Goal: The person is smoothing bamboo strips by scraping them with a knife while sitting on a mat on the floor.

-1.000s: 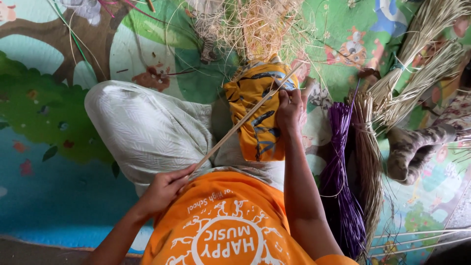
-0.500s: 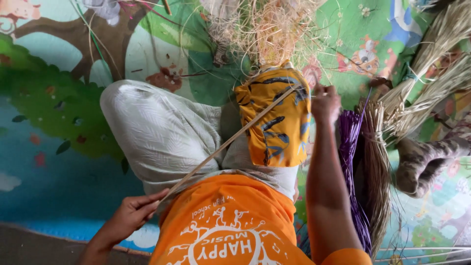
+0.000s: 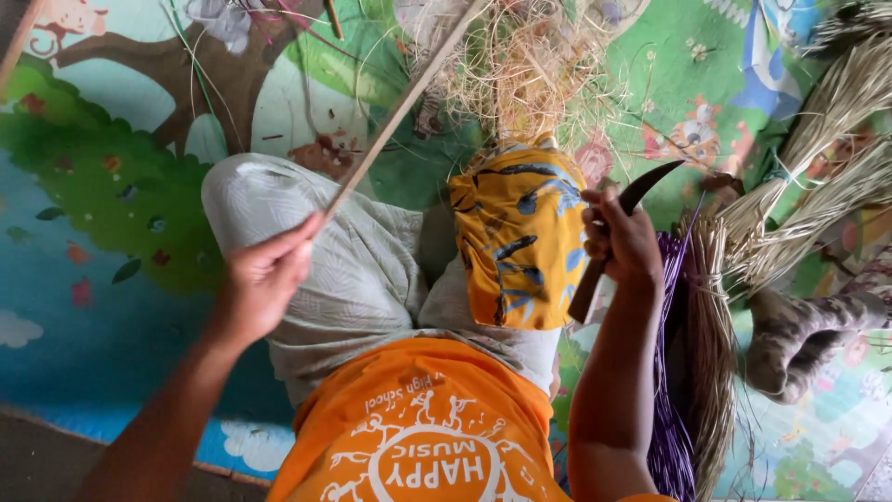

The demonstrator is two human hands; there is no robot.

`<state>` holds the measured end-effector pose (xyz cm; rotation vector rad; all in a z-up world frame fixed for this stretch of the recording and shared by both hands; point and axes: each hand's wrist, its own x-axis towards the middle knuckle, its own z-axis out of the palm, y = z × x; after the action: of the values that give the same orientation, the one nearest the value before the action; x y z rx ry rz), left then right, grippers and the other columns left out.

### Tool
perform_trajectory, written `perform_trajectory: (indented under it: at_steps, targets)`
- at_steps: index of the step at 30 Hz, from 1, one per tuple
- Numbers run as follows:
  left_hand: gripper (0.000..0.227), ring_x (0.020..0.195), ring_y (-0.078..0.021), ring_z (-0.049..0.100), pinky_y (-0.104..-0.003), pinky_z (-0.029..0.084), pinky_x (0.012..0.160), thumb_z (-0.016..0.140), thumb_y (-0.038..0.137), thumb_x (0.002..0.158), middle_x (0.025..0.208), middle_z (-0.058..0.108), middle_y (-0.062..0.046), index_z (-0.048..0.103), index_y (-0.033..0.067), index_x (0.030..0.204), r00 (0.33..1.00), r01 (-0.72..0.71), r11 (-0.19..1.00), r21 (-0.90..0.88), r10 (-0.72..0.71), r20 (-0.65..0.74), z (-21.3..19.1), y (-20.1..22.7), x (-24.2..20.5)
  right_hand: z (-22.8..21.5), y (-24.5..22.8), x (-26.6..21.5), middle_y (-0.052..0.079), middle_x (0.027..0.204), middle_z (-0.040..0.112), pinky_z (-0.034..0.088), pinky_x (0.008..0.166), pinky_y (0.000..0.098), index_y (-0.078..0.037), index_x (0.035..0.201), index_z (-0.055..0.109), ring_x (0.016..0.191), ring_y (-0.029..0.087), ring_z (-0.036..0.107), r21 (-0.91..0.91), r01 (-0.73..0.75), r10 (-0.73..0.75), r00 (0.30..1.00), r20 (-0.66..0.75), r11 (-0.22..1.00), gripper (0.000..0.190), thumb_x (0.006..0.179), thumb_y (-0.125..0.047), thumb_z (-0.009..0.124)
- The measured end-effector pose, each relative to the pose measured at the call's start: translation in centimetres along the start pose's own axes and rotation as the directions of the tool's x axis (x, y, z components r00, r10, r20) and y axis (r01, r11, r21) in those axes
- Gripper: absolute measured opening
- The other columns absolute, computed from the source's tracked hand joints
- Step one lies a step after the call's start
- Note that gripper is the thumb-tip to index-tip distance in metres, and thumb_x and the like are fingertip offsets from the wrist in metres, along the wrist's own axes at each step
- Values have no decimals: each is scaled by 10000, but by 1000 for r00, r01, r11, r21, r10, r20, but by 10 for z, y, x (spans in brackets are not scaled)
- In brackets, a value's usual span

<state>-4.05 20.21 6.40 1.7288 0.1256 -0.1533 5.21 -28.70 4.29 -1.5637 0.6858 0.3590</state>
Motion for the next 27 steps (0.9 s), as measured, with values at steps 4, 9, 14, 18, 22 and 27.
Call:
perform_trajectory:
  at_steps: [4,9,14,18,22,27]
  targets:
    - [462,929,-177,677,-337,586,782,596,-60,954,1188,767,-123,693,131,1364,997,8,1000,-7,-7,79,62,19,5,70,-8,-38,214,913,693,276,342,201,70,1285,610,410,53,318,149,0,-30,980,199,989,488,1039,-351,635]
    - [262,878,-290,778,-365,625,785,604,90,1027,1032,787,-146,726,56,1257,984,-129,980,154,107,144,112,20,2,142,-16,-56,158,586,558,275,292,248,106,1112,667,311,89,276,266,60,-92,990,110,962,431,999,-309,696]
    - [303,455,-194,653,-325,559,454,638,181,1018,584,655,-118,689,10,773,885,293,953,78,-301,355,76,32,-6,72,-35,-2,102,572,488,266,323,244,-29,882,639,334,120,401,226,134,-92,978,-185,965,262,1006,-245,723]
    - [291,482,-218,654,-322,565,432,629,144,987,593,652,-162,705,-33,769,759,537,838,96,-530,379,24,19,-24,-36,-55,57,97,595,557,276,327,247,-96,912,667,329,111,400,192,197,-126,936,-329,961,224,1022,-283,722]
    - [268,502,-182,543,-324,475,463,724,179,924,566,607,-91,756,-30,758,797,524,845,109,-532,288,-27,-5,-45,-80,-73,70,7,724,517,291,442,207,-179,1034,662,451,51,351,269,112,-47,970,-238,957,197,1063,-374,670]
    - [189,527,-117,442,-279,394,493,780,158,836,582,599,7,768,-11,751,947,193,980,53,-200,253,-38,26,-47,-63,-77,78,-55,671,492,242,404,191,-127,898,649,433,15,317,467,73,5,987,-163,881,189,1081,-168,669]
